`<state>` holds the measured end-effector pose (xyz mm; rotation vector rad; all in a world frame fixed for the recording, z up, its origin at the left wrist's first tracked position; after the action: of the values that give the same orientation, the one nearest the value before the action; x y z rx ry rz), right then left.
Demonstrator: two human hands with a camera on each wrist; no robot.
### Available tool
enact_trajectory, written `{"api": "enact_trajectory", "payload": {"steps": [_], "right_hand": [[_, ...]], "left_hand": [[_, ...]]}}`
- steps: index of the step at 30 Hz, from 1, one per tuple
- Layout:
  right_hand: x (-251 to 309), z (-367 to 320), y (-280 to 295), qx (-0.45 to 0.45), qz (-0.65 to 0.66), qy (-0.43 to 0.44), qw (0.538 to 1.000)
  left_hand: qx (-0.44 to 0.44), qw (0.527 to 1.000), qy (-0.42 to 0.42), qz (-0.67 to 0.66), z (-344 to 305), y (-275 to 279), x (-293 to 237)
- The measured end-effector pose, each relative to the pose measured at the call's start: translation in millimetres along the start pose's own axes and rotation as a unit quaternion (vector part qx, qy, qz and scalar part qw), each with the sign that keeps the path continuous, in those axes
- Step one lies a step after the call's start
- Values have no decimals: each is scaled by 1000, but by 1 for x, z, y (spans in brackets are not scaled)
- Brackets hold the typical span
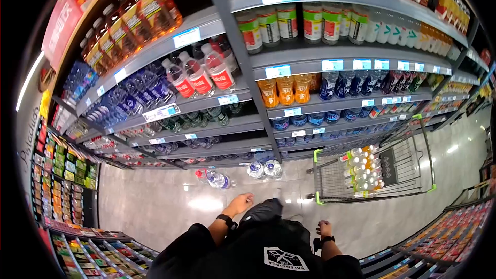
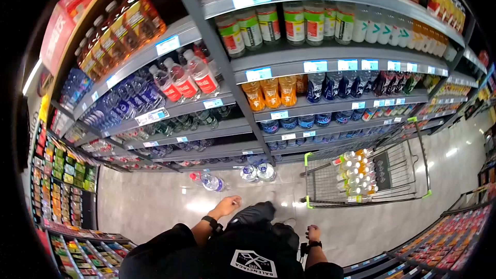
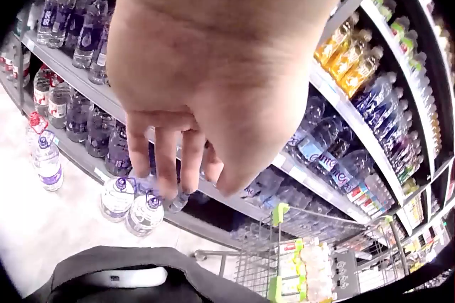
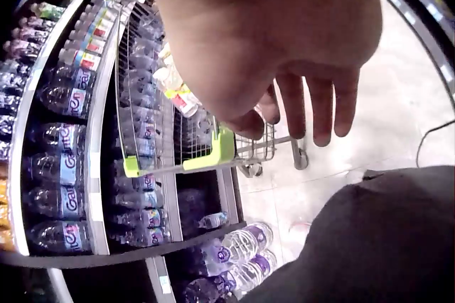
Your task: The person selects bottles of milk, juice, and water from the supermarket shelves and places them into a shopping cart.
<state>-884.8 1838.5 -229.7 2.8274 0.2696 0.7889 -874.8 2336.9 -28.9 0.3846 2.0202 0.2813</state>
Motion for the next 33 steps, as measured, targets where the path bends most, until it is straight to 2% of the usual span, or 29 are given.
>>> {"api": "enact_trajectory", "payload": {"steps": [3,5,7,9,11,14,20,23,26,33], "right_hand": [[-7,-27,2,-24,39,-3,999],[-6,-37,4,-48,60,14,997],[-23,-32,-2,-65,87,48,993],[-30,-40,-11,-79,112,69,988],[-31,-57,-30,-98,134,51,985],[-23,-86,-63,-95,126,28,987],[-18,-127,-116,-104,105,21,989],[-25,-137,-131,-127,133,-1,983],[-24,-146,-145,-134,141,-7,981],[-12,-147,-164,-135,115,6,984]], "left_hand": [[-25,997,-38,-58,13,23,-4],[-72,997,-40,-2,24,44,-17],[-75,996,-44,27,36,63,-27],[-77,994,-72,35,54,83,-26],[-74,989,-122,31,69,103,-18],[-65,993,-101,16,63,129,-34],[-48,996,-65,39,64,166,-11],[-50,994,-77,66,67,180,0],[-31,996,-51,61,72,192,13],[-5,995,-80,59,81,206,20]]}}
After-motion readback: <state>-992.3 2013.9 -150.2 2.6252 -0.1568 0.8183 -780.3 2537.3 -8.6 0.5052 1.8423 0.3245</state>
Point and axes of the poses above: each hand's wrist, its own z-axis towards the middle knuckle, its own y-axis out of the back of the hand, x = y × z, the point moved 7 cm from there along z, towards the middle knuckle, and after that the axes turned 11 degrees about -z, right-handed, at the moved point
